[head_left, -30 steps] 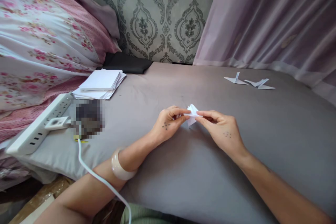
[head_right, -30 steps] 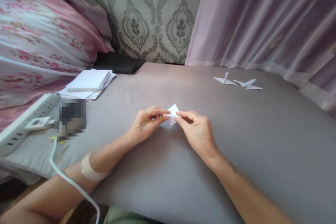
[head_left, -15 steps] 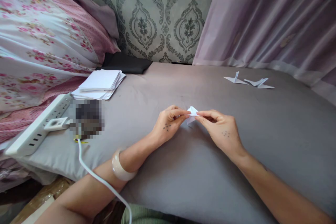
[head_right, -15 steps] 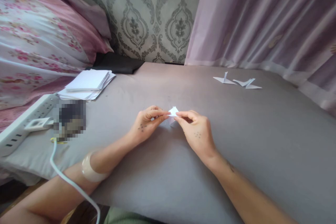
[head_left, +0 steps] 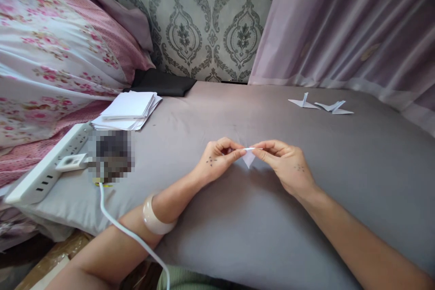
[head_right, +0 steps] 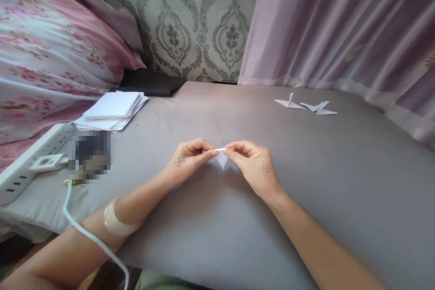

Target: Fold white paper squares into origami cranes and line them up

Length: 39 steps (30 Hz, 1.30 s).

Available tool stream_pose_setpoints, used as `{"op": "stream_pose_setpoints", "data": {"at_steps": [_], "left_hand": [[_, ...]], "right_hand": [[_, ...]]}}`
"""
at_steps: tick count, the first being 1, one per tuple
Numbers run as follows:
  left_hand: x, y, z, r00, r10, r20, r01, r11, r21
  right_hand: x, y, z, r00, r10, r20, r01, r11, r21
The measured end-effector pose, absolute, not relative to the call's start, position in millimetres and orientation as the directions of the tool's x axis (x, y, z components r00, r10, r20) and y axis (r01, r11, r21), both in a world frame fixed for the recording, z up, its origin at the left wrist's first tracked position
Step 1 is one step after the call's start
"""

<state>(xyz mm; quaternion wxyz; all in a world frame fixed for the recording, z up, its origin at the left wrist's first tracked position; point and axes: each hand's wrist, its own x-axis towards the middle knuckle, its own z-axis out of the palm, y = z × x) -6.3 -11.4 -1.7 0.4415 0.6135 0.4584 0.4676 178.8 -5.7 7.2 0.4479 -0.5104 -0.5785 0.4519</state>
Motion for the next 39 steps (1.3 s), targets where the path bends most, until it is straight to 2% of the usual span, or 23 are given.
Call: {"op": "stream_pose_setpoints", "data": {"at_steps": [4, 11, 18, 23, 27, 34, 39], "left_hand": [[-5.2, -13.6, 3.9, 0.191, 0.976, 0.102, 0.115, -0.126, 0.985], [-6.8, -10.8, 3.4, 0.332, 0.937, 0.11, 0.278, -0.208, 0.938], [-2.4, -7.8, 2.6, 0.283, 0.946, 0.159, 0.083, -0.189, 0.979], [4.2, -7.3, 5.9, 0.252, 0.954, 0.16, 0.036, -0.175, 0.984], [3.9, -2.7, 7.7, 0.252, 0.961, 0.113, 0.126, -0.148, 0.981], [3.2, 9.4, -0.2, 0.285, 0.944, 0.164, 0.235, -0.235, 0.943], [11.2, 11.9, -2.0, 0.317, 0.948, 0.007, 0.217, -0.08, 0.973]], "right_hand": [[176.8, -10.3, 14.7, -0.044, 0.996, 0.078, 0.288, 0.087, -0.954], [173.7, -13.8, 19.0, -0.077, 0.988, 0.135, 0.373, 0.155, -0.915], [172.1, -4.9, 23.0, -0.107, 0.994, 0.023, 0.136, 0.038, -0.99], [166.2, 0.4, 32.2, -0.139, 0.99, 0.034, 0.129, 0.052, -0.99], [162.1, 9.8, 36.2, -0.118, 0.993, -0.012, 0.083, -0.002, -0.997], [160.4, 26.3, 19.5, -0.101, 0.977, -0.185, -0.03, -0.189, -0.981], [168.2, 28.7, 9.9, -0.09, 0.963, -0.255, -0.073, -0.262, -0.962]]}}
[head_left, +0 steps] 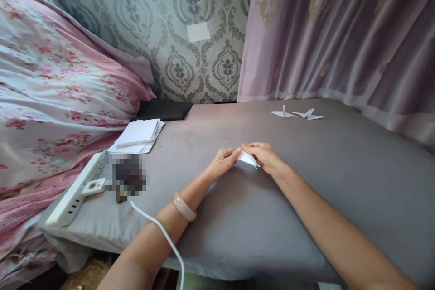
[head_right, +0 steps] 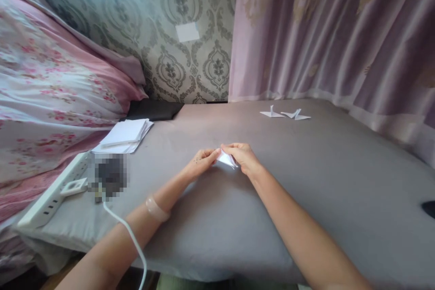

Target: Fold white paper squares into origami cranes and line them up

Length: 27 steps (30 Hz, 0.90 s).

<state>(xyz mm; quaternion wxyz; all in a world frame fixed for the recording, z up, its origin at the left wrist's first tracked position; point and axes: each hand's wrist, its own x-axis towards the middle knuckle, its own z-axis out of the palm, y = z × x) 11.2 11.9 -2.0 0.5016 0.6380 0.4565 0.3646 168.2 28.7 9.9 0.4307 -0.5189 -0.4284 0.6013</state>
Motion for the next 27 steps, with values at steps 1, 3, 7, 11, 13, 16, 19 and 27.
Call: {"op": "stream_pose_setpoints", "data": {"at_steps": [1, 3, 7, 11, 13, 16, 19, 27], "left_hand": [[13.1, 12.0, -0.3, 0.334, 0.942, -0.019, 0.208, -0.054, 0.977], [16.9, 12.2, 4.2, 0.39, 0.92, -0.035, 0.183, -0.041, 0.982], [24.7, 12.5, 9.9, 0.475, 0.88, -0.012, 0.095, -0.037, 0.995], [29.9, 13.0, 3.9, 0.334, 0.942, 0.038, -0.002, -0.04, 0.999], [30.0, 14.4, -1.8, 0.221, 0.972, 0.076, -0.036, -0.069, 0.997], [28.6, 16.3, -8.6, 0.107, 0.99, 0.091, -0.06, -0.085, 0.995], [28.2, 15.5, -10.0, 0.069, 0.993, 0.1, -0.066, -0.096, 0.993], [26.1, 9.4, -5.7, 0.054, 0.997, 0.057, -0.064, -0.054, 0.996]], "right_hand": [[170.4, 28.5, 9.2, -0.088, 0.961, -0.263, -0.084, -0.27, -0.959], [174.7, 27.7, 8.9, -0.09, 0.957, -0.275, -0.103, -0.283, -0.953], [181.9, 24.4, 12.7, -0.125, 0.948, -0.292, -0.132, -0.307, -0.942], [186.4, 19.4, 19.6, -0.164, 0.945, -0.283, -0.143, -0.306, -0.941], [186.0, 15.9, 21.8, -0.208, 0.943, -0.26, -0.103, -0.285, -0.953], [180.1, 10.4, 21.6, -0.22, 0.954, -0.205, -0.008, -0.212, -0.977], [170.4, 6.9, 18.9, -0.121, 0.976, -0.18, 0.009, -0.181, -0.984], [165.3, 6.0, 17.8, -0.149, 0.953, -0.263, -0.022, -0.269, -0.963]]}}
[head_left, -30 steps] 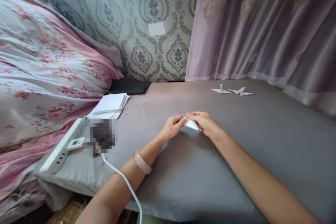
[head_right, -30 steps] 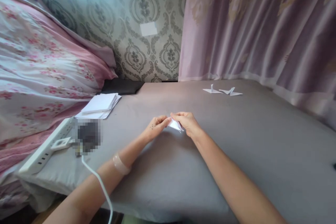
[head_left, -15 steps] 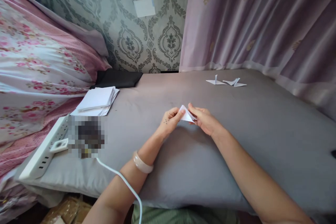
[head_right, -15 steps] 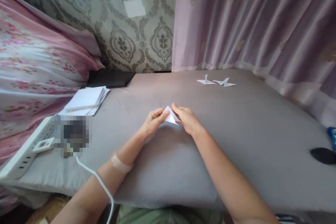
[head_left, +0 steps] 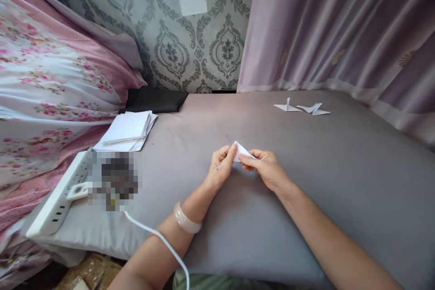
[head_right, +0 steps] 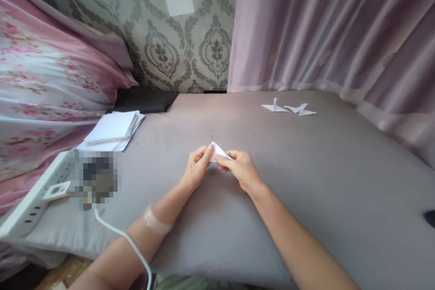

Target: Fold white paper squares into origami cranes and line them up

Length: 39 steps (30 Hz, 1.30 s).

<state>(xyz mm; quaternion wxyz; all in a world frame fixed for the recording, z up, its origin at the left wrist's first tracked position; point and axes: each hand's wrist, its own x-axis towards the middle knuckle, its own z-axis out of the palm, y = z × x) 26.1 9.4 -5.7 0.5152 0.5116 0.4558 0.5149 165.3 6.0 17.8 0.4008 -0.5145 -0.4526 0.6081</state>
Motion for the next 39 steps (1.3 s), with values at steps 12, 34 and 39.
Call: {"op": "stream_pose_setpoints", "data": {"at_steps": [12, 34, 39], "left_hand": [[18.3, 18.9, -29.3, 0.095, 0.995, 0.023, 0.242, -0.045, 0.969], [6.1, 26.9, -34.5, 0.053, 0.999, -0.001, 0.37, -0.019, 0.929], [6.0, 25.1, -32.9, 0.064, 0.995, 0.074, 0.462, -0.096, 0.882]], "right_hand": [[184.1, 16.6, -2.1, -0.062, 0.995, -0.075, 0.641, -0.017, -0.767], [182.4, 21.3, -12.8, -0.162, 0.987, 0.016, 0.562, 0.106, -0.82], [180.1, 21.0, -13.7, -0.102, 0.994, 0.046, 0.582, 0.097, -0.807]]}}
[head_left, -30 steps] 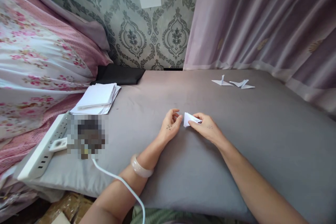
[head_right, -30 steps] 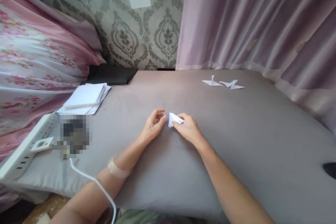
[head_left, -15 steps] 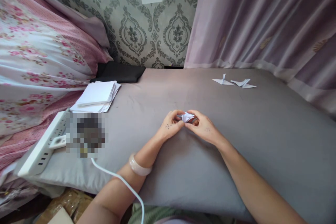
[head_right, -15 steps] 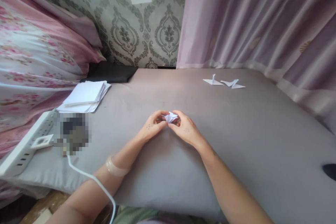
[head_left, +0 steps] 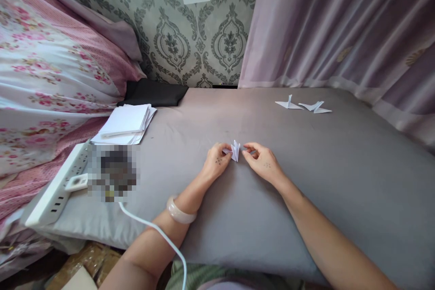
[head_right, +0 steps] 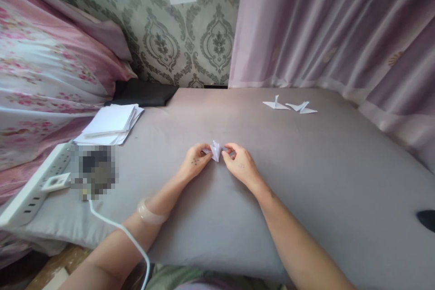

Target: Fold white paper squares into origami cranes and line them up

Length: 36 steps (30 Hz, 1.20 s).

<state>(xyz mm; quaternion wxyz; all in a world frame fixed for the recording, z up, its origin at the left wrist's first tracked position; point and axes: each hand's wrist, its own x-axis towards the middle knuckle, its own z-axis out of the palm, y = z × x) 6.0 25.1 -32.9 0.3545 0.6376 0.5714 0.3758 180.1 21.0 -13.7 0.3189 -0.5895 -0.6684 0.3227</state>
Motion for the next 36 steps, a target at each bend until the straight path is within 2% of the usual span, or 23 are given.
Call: {"op": "stream_pose_setpoints", "data": {"at_steps": [8, 14, 16, 21, 24, 27, 30, 36], "left_hand": [[8.0, 22.6, -33.6, 0.152, 0.967, 0.205, 0.577, -0.255, 0.776], [6.3, 19.1, -36.4, 0.198, 0.938, 0.286, 0.81, -0.32, 0.491], [6.4, 18.8, -34.7, 0.246, 0.933, 0.264, 0.82, -0.346, 0.456], [6.9, 20.8, -32.7, 0.341, 0.915, 0.215, 0.776, -0.403, 0.485], [7.0, 20.0, -35.5, 0.375, 0.892, 0.252, 0.728, -0.452, 0.515], [6.8, 18.2, -38.0, 0.338, 0.895, 0.292, 0.687, -0.447, 0.573], [5.3, 18.9, -37.5, 0.327, 0.901, 0.284, 0.658, -0.433, 0.616], [4.3, 25.2, -36.3, 0.365, 0.9, 0.239, 0.651, -0.43, 0.626]], "right_hand": [[168.4, 21.8, -20.3, -0.1, 0.987, 0.127, 0.508, 0.161, -0.846], [171.5, 22.5, -21.5, -0.05, 0.988, 0.149, 0.628, 0.147, -0.764], [174.8, 22.6, -22.4, -0.033, 0.99, 0.139, 0.688, 0.123, -0.715], [181.7, 23.4, -27.0, -0.072, 0.983, 0.166, 0.761, 0.162, -0.628], [182.4, 22.0, -28.0, -0.158, 0.962, 0.223, 0.833, 0.251, -0.493], [180.2, 19.0, -27.0, -0.255, 0.939, 0.229, 0.859, 0.329, -0.392], [176.4, 15.9, -25.7, -0.315, 0.919, 0.237, 0.847, 0.385, -0.367], [167.7, 12.4, -22.5, -0.291, 0.936, 0.2, 0.871, 0.346, -0.348]]}}
